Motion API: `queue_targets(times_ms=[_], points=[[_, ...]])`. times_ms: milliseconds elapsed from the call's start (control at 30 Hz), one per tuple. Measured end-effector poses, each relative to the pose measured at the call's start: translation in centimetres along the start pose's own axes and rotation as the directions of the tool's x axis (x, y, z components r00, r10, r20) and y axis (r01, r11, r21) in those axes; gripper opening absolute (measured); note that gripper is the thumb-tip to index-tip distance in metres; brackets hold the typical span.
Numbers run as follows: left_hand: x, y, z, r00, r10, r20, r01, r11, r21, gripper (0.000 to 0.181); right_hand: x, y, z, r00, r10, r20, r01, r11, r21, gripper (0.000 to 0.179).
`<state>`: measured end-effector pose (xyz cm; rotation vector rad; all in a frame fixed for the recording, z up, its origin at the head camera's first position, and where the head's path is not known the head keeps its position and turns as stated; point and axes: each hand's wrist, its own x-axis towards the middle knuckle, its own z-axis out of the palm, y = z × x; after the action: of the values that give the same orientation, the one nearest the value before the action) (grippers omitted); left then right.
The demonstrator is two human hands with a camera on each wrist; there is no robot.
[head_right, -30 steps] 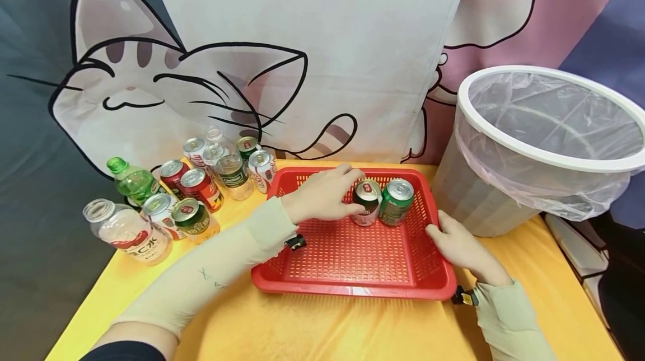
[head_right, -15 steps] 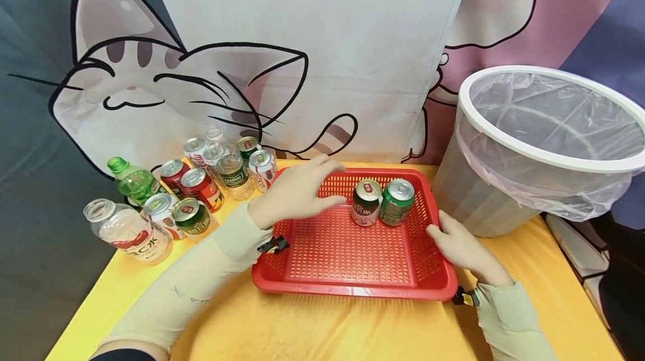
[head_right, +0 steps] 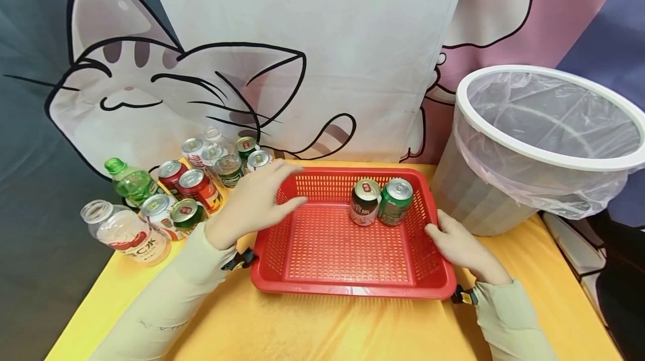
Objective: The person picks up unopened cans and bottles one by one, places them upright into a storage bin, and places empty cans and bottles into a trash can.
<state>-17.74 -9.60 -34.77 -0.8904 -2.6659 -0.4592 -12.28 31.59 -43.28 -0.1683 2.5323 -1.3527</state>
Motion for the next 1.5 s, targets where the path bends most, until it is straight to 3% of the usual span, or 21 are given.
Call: queue_targets(times_ms=[367,667,833,1200,1500], points=[[-5.2,-3.9,-1.9,0.988,-0.129,-0.080,0.136,0.986,0.100,0.061,-0.1,-0.2,-0.1,1.000,-0.001,-0.007,0.001,1.000,-0.018,0.038],[-10.2,-7.3,-3.3,0.961,-0.256,-0.100,0.269,0.951,0.152,0.061,0.1,-0.3,0.0,1.000,-0.007,-0.007,0.007,1.000,-0.018,0.037],[-12.1,-8.6,-3.4,0.951,-0.292,-0.097,0.306,0.931,0.201,0.061,0.1,-0.4,0.0,1.000,-0.001,-0.005,0.001,1.000,-0.015,0.038],[-13.8,-9.6,-2.8,0.954,-0.289,-0.073,0.298,0.917,0.265,0.060,0.0,0.0,0.1,1.000,-0.003,-0.019,0.003,1.000,-0.020,0.036],[-14.3,-10.2,-2.9,0.957,-0.289,0.005,0.275,0.918,0.286,0.080,0.0,0.0,0.1,1.000,-0.005,-0.021,0.004,1.000,-0.029,0.036]])
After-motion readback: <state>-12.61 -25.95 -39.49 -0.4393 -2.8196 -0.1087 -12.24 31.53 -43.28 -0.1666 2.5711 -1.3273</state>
